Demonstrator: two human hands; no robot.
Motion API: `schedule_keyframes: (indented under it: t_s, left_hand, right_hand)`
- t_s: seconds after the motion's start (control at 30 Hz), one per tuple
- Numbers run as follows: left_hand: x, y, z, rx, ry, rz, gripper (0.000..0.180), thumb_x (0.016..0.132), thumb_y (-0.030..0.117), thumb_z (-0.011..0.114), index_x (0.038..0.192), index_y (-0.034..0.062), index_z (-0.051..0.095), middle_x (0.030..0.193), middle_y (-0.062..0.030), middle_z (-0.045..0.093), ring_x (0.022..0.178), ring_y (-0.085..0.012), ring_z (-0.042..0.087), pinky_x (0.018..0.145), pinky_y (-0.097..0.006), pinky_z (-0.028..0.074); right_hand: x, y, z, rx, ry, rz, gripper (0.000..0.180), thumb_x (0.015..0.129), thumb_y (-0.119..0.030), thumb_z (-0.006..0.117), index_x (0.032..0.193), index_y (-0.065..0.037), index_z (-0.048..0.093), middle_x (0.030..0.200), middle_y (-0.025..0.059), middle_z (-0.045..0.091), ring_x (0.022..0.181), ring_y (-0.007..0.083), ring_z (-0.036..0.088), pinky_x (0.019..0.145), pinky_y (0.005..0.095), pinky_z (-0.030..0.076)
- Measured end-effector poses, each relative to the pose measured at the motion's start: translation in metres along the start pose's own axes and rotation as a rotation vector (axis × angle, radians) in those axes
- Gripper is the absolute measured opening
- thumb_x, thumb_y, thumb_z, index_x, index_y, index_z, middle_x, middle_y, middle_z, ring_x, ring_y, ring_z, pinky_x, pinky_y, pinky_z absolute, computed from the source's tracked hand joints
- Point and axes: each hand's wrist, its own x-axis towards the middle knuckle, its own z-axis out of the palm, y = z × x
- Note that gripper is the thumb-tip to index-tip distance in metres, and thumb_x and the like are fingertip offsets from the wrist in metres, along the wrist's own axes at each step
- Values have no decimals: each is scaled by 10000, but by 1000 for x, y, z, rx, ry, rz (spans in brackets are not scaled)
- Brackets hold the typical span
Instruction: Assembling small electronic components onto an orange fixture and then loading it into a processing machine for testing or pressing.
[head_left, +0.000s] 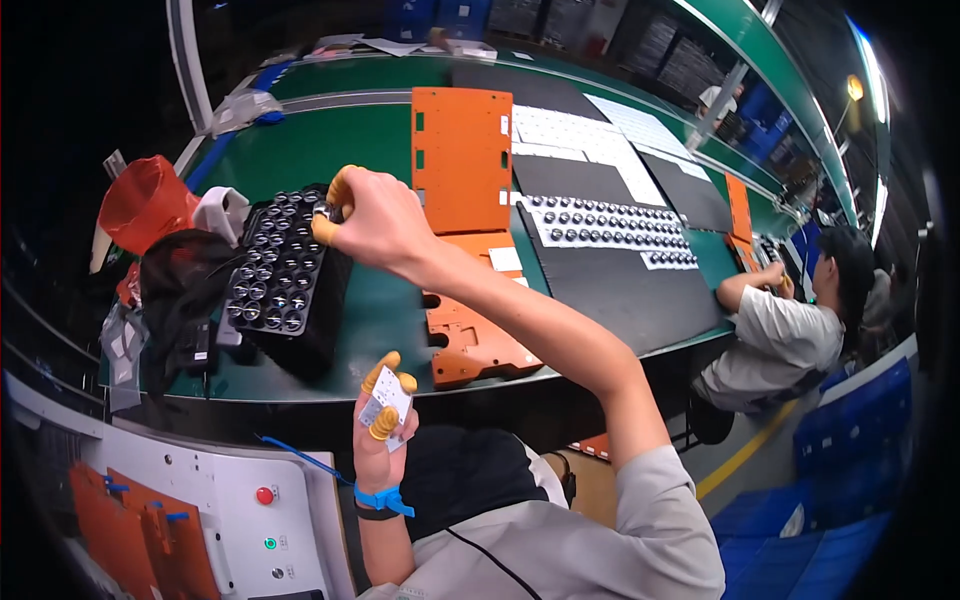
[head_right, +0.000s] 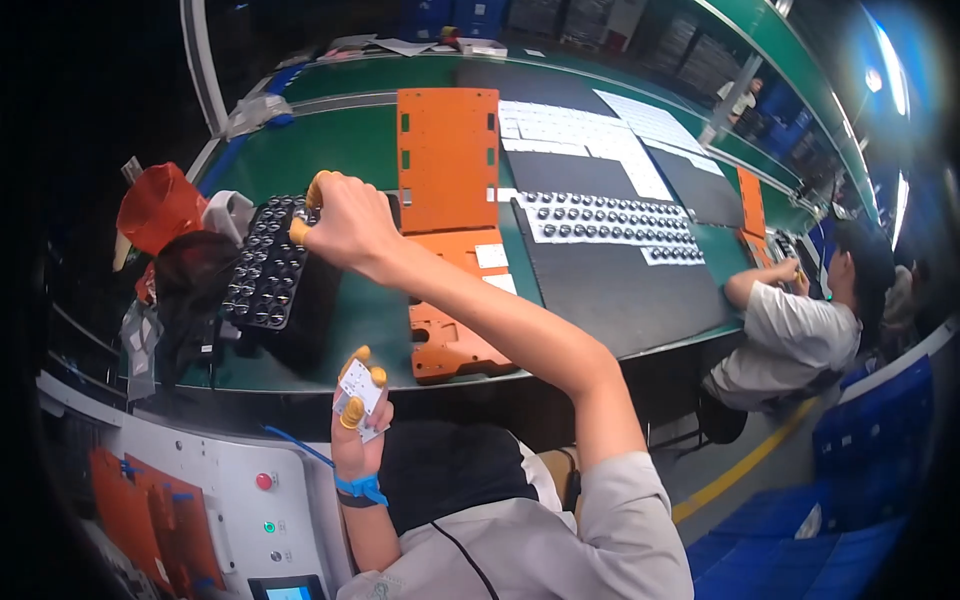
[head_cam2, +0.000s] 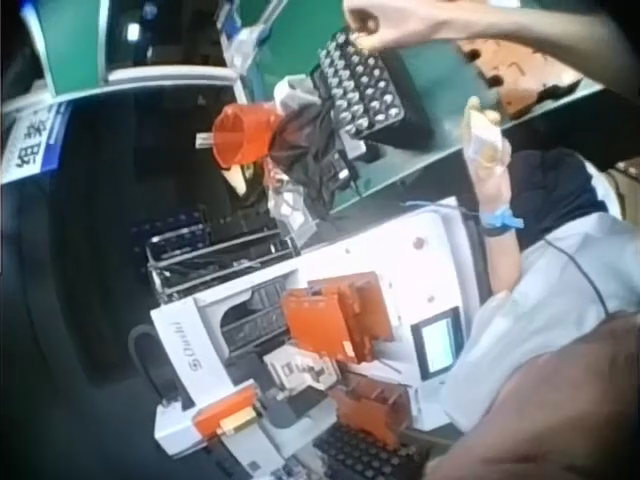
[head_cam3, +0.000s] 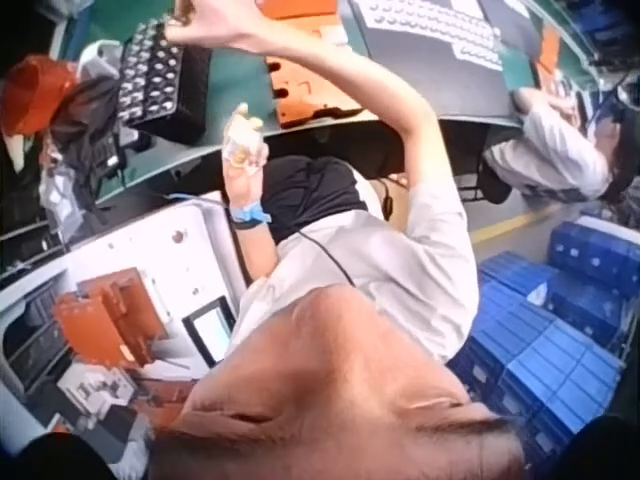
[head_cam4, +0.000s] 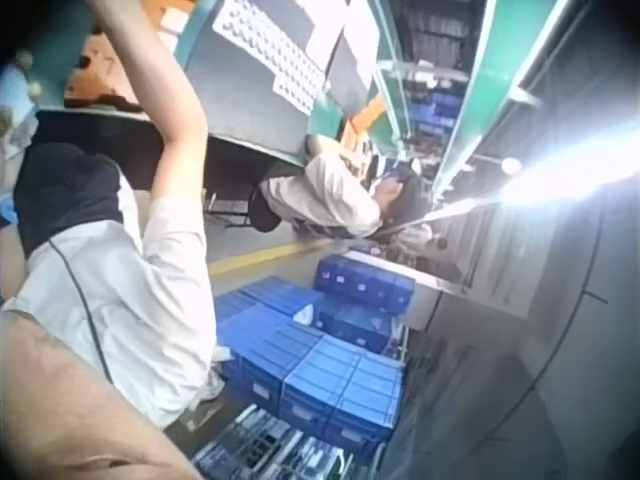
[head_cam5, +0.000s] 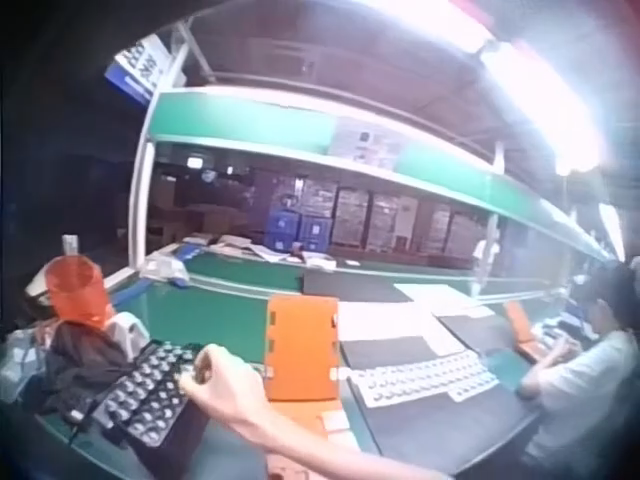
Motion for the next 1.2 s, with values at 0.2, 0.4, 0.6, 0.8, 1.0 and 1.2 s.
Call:
schedule_keyframes:
  t_s: [0.2,0.4,0.6,0.8,1.0,1.2]
  left_hand:
    - [7,-9,14,22,-24,-12,760,910,401,680,1507,37,383,1157,-64,634,634,-58,423,561,-218,343]
    - [5,-5,45,-32,-8,-57,696,839,218,788,1432,24,481,1138,-41,648,795,-71,583,597,-201,433]
    - [5,-20,60,200,-33,60,726,804,91,839,1441,27,496,1220,-37,642,916,-59,608,681,-181,477]
    - [11,-39,73,533,-19,281,665,797,52,852,1393,9,559,913,60,563,691,-3,414,663,-154,360]
    - [16,-39,71,537,-57,200,633,808,96,859,1367,-5,578,1032,9,607,814,-44,502,788,-197,428]
    - [19,-42,63,415,-116,85,616,833,127,849,1358,-25,566,1303,-78,620,1152,-144,594,1017,-292,452]
  right_hand:
    - [-104,6,-68,531,-197,59,160,885,-23,695,1002,9,591,865,-1,600,702,9,508,593,171,396]
    - [-181,18,-88,625,-245,148,280,882,-4,701,1157,26,657,875,18,629,703,49,534,602,201,411]
    - [-205,26,-104,581,-266,103,338,888,29,705,1224,12,673,917,50,650,802,111,599,715,239,478]
    - [-217,37,-105,542,-154,-2,370,866,34,719,1232,6,672,966,91,697,785,165,641,691,285,502]
    - [-219,52,-108,294,-86,-248,419,815,36,757,1224,9,667,985,122,706,749,229,657,662,320,520]
    - [-227,59,-107,369,-104,-142,414,811,-4,794,1206,8,671,1036,131,718,718,204,630,627,312,510]
